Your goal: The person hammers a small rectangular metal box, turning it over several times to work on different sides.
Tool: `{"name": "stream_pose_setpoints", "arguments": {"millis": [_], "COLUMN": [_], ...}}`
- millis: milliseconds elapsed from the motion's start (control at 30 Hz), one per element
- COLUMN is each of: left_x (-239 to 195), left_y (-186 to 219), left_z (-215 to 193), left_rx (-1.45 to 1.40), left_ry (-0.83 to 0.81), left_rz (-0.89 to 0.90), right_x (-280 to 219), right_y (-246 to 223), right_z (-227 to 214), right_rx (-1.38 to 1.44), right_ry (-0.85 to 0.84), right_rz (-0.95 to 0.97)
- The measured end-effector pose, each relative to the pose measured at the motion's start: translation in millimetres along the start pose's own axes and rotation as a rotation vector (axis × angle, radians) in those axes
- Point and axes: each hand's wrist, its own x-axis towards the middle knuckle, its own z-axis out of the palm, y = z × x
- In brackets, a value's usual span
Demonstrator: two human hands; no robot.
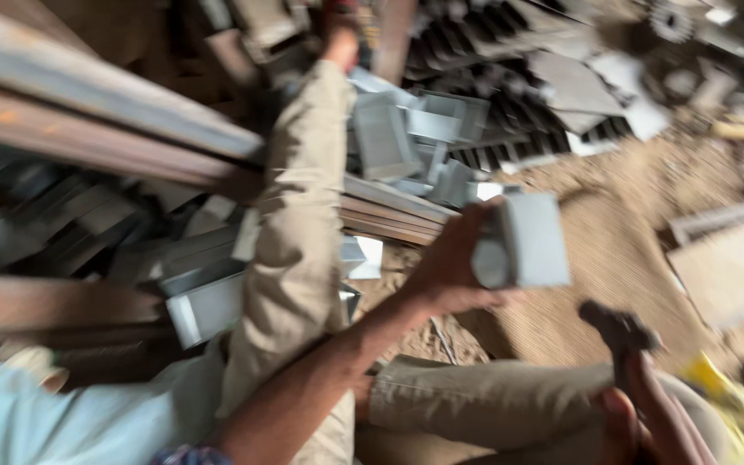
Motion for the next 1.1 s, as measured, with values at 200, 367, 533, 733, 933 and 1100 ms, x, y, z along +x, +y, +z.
{"name": "stream_pose_setpoints", "arguments": {"millis": [200,367,533,733,933,1100], "left_x": [1.0,5.0,6.0,4.4,2.7,3.4], "left_y": [13.4,12.3,7.4,10.9,3.1,3.5], "left_z": [0.1,-3.7,-5.1,-3.5,-0.9,-0.9], "left_rx": [-0.077,0.082,0.081,0.063,0.071,0.095], "left_ry": [0.035,-0.034,-0.01,-0.01,-0.015,-0.015], "left_rz": [-0.058,-0.105,-0.053,-0.088,-0.071,-0.051], "right_x": [-8.4,-5.5,0.4,2.7,-3.6,1.8], "right_y": [-49.6,-64.3,-39.5,-37.5,-39.2,-37.9], "right_z": [-53.6,-59.6,-30.8,-29.1,-21.6,-32.2], "right_rx": [-0.256,-0.225,-0.28,-0.352,-0.299,-0.32], "right_ry": [-0.018,0.066,0.062,-0.163,0.048,-0.165], "right_rz": [-0.088,-0.045,-0.099,0.165,-0.098,0.097]}}
